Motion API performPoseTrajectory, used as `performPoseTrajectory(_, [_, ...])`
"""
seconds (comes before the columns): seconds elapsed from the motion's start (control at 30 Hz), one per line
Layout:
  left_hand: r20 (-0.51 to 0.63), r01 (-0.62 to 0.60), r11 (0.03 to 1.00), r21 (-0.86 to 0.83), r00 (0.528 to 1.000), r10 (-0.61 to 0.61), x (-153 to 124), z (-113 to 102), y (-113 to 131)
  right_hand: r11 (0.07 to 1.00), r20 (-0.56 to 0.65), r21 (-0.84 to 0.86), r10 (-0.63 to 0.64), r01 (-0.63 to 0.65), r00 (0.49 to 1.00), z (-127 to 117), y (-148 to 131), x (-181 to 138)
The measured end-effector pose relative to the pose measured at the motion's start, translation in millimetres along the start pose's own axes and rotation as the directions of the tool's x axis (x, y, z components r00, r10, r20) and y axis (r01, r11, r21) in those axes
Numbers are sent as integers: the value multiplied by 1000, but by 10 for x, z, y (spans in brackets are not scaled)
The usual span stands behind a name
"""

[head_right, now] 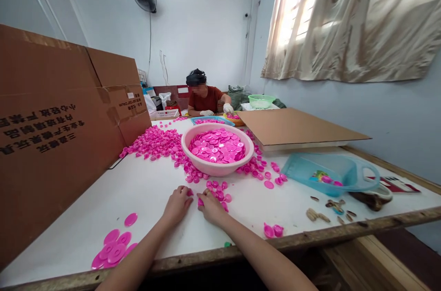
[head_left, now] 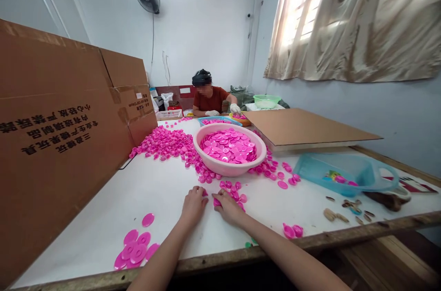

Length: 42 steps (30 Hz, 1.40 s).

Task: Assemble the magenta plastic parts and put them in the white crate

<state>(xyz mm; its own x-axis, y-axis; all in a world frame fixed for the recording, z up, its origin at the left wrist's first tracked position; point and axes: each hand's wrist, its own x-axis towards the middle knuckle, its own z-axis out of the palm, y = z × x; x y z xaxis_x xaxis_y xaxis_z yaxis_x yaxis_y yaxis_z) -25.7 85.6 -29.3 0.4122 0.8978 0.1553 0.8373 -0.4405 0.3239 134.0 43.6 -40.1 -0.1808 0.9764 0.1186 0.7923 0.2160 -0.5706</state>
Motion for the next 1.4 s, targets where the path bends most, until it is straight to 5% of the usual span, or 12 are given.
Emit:
performPoseTrajectory(0.13, [-35, 44, 980, -193, 998, -52, -131, -62, -162, 998, -29, 30, 52, -51, 998, 6, -29, 52])
performPoseTrajectory(0.4, [1, 7, 848, -529, 1000, -8, -194, -51, -71, 965, -186, 253, 119, -70, 975, -83, 11, 27])
performPoseTrajectory(0.57, [33, 10, 845, -535, 999, 10, -184, -73, -114, 798, 57, 559, 236, -227, 970, 28, -150, 193])
performPoseTrajectory(0.93, [112, 55, 762, -645, 993, 23, -157, -108, -195, 784, 403, 380, 336, -490, 851, 131, -261, 505])
performPoseTrajectory(1.03, [149, 197, 813, -548, 979, -136, -49, -123, -181, 752, 479, 394, 322, -528, 817, 168, -305, 444])
performPoseTrajectory(1.13, [-9, 353, 902, -248, 931, -366, 33, -77, -101, 706, 472, 464, 315, -536, 824, 211, -336, 349])
performPoseTrajectory(1.3, [-61, 346, 938, 37, 937, -343, -12, 27, 7, 604, 665, 480, 222, -636, 713, 107, -308, 358])
performPoseTrajectory(1.4, [-66, 307, 949, 70, 951, -302, -37, 52, 53, 676, 723, 361, 231, -642, 651, 38, -281, 438])
